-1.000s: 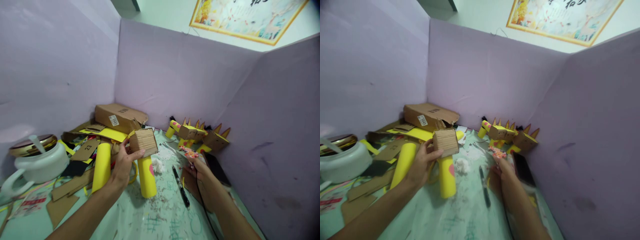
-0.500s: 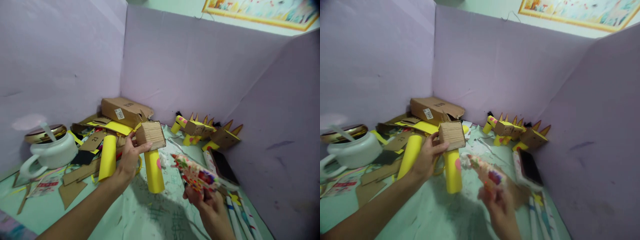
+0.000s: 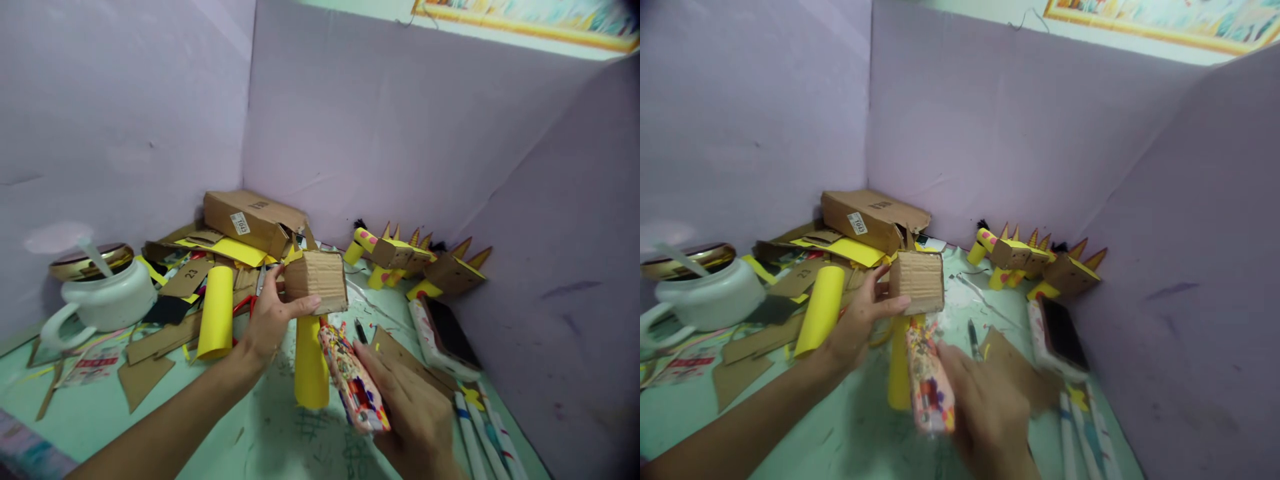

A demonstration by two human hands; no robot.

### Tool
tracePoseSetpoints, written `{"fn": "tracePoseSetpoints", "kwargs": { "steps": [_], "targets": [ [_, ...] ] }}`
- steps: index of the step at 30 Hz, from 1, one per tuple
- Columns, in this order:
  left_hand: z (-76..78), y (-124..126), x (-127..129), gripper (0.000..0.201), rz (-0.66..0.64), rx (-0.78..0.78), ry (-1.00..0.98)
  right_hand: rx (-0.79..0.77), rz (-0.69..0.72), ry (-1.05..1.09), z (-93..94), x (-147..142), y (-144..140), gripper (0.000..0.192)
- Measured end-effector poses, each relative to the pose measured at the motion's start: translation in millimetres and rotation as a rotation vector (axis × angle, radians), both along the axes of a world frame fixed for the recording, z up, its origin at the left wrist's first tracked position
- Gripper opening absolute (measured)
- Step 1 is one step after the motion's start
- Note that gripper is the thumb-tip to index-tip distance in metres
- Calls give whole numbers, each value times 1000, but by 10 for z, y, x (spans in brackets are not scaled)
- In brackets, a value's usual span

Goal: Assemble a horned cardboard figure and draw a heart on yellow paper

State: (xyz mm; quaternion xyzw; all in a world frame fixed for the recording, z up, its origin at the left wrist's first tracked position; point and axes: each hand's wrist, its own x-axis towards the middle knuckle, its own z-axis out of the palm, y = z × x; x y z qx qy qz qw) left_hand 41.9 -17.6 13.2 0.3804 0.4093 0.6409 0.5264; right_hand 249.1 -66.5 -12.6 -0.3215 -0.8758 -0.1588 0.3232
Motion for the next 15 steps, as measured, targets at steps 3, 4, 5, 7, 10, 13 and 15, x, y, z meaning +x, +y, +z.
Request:
{"fn": "tracePoseSetpoints", "kwargs": {
  "steps": [3,4,5,7,10,13,15],
  "targets": [
    [-11,-4,2,72,-14,6,4,67,-40,-51,22,-7,-15,67],
    [-14,-3,2,71,-18,11,10,81,-46,-65,30,-12,-19,68],
    [-16,-1,2,69,-19,15,17,89,-52,-75,38,-18,-22,70],
    [-18,2,2,67,-21,22,27,99,-72,-85,54,-36,-27,71],
    [-18,3,3,67,-28,24,19,97,-100,-79,73,-60,-34,70],
    [-19,0,5,68,-27,24,3,97,-106,-74,80,-67,-36,68],
    [-20,-2,7,67,-25,28,1,102,-114,-76,81,-65,-33,68]
  ]
}}
